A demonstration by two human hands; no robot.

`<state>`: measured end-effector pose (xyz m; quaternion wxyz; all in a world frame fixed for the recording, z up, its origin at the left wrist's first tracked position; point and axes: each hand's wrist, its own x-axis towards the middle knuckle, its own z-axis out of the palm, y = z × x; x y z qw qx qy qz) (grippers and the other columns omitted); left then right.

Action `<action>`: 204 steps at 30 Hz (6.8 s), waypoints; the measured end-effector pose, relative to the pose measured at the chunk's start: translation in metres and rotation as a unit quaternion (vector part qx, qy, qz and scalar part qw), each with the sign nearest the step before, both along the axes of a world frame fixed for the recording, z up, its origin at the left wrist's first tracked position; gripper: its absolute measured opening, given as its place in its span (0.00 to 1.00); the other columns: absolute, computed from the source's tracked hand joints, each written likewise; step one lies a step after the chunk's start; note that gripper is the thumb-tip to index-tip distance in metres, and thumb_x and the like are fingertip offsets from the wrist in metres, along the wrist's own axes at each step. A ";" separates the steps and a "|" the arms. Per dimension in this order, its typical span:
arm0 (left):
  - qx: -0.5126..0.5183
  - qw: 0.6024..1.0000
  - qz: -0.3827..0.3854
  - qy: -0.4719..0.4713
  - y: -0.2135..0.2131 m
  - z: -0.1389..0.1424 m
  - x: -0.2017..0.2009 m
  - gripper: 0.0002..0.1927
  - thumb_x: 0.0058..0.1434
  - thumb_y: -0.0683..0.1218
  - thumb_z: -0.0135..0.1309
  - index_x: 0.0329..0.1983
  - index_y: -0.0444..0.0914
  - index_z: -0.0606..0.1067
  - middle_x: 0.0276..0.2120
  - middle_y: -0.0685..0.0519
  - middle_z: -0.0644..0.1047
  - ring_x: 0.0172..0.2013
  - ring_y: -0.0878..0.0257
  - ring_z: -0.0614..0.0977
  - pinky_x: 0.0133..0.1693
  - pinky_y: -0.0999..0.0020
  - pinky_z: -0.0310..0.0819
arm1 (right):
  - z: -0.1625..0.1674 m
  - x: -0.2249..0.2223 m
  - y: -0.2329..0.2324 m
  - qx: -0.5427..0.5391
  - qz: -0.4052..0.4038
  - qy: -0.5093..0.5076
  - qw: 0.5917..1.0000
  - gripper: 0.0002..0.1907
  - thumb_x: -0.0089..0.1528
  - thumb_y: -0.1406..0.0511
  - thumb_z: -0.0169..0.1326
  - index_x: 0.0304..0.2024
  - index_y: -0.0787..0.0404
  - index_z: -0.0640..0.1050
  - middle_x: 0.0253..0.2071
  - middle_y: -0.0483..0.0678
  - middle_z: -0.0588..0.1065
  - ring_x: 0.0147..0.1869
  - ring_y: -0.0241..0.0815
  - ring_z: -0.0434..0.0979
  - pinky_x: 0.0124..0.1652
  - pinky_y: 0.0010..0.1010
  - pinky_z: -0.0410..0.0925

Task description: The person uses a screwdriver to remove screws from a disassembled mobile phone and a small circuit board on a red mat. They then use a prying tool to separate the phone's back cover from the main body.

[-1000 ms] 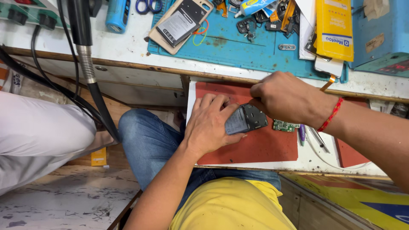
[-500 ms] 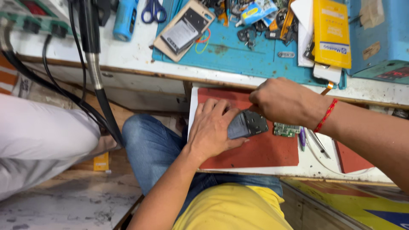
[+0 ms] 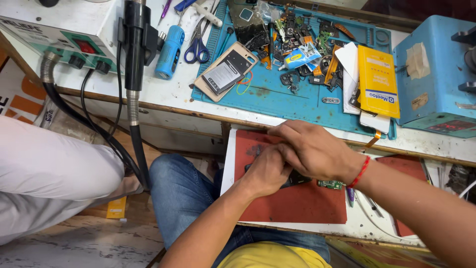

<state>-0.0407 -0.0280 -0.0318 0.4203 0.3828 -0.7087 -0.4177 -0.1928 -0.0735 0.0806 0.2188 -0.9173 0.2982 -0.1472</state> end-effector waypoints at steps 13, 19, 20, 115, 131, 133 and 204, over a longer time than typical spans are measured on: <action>-0.074 0.997 0.011 -0.034 -0.017 0.005 0.012 0.05 0.57 0.38 0.53 0.36 0.36 0.77 0.34 0.42 0.81 0.37 0.41 0.82 0.35 0.51 0.77 | -0.008 0.004 -0.005 -0.028 -0.027 0.071 0.997 0.37 0.62 0.48 0.50 0.67 0.65 0.69 0.48 0.62 0.78 0.45 0.66 0.78 0.42 0.50 0.72; -0.112 0.992 0.024 -0.061 -0.019 0.016 0.011 0.05 0.56 0.41 0.56 0.36 0.37 0.78 0.34 0.43 0.81 0.37 0.41 0.82 0.37 0.51 0.78 | -0.003 -0.005 -0.005 -0.010 -0.007 0.045 0.999 0.46 0.62 0.37 0.40 0.70 0.64 0.68 0.56 0.61 0.77 0.54 0.66 0.77 0.46 0.49 0.72; -0.109 0.991 0.037 -0.067 -0.018 0.016 0.011 0.04 0.57 0.43 0.58 0.34 0.37 0.78 0.32 0.43 0.81 0.36 0.42 0.83 0.37 0.51 0.78 | -0.004 -0.005 -0.004 -0.017 0.000 0.037 0.999 0.47 0.63 0.37 0.40 0.70 0.64 0.67 0.57 0.62 0.77 0.55 0.66 0.77 0.47 0.49 0.72; -0.179 0.925 0.150 -0.300 -0.004 0.019 0.054 0.02 0.63 0.43 0.58 0.37 0.40 0.79 0.35 0.54 0.76 0.40 0.54 0.76 0.43 0.57 0.72 | -0.089 -0.082 0.112 0.032 -0.340 -0.147 0.928 0.06 0.62 0.71 0.64 0.42 0.64 0.82 0.36 0.48 0.79 0.36 0.37 0.79 0.35 0.27 0.68; -0.150 0.947 0.138 -0.247 0.021 0.023 0.059 0.15 0.64 0.45 0.61 0.52 0.36 0.79 0.45 0.51 0.77 0.48 0.53 0.76 0.50 0.57 0.70 | -0.080 -0.085 0.113 0.073 -0.343 -0.264 0.899 0.06 0.66 0.72 0.62 0.45 0.67 0.80 0.41 0.49 0.77 0.41 0.32 0.77 0.41 0.23 0.69; -0.145 0.949 0.124 -0.252 0.033 0.027 0.057 0.22 0.60 0.51 0.64 0.53 0.35 0.78 0.47 0.49 0.76 0.50 0.51 0.75 0.52 0.55 0.69 | -0.073 -0.083 0.111 0.116 -0.375 -0.258 0.883 0.05 0.68 0.73 0.60 0.46 0.67 0.80 0.37 0.49 0.77 0.38 0.32 0.75 0.38 0.23 0.68; -0.186 0.723 0.161 0.646 0.163 0.106 0.216 0.16 0.71 0.56 0.50 0.49 0.39 0.72 0.41 0.48 0.69 0.43 0.59 0.72 0.46 0.62 0.65 | -0.067 -0.122 0.109 0.149 -0.426 -0.044 0.891 0.09 0.62 0.65 0.63 0.42 0.64 0.83 0.28 0.47 0.80 0.28 0.31 0.73 0.29 0.25 0.67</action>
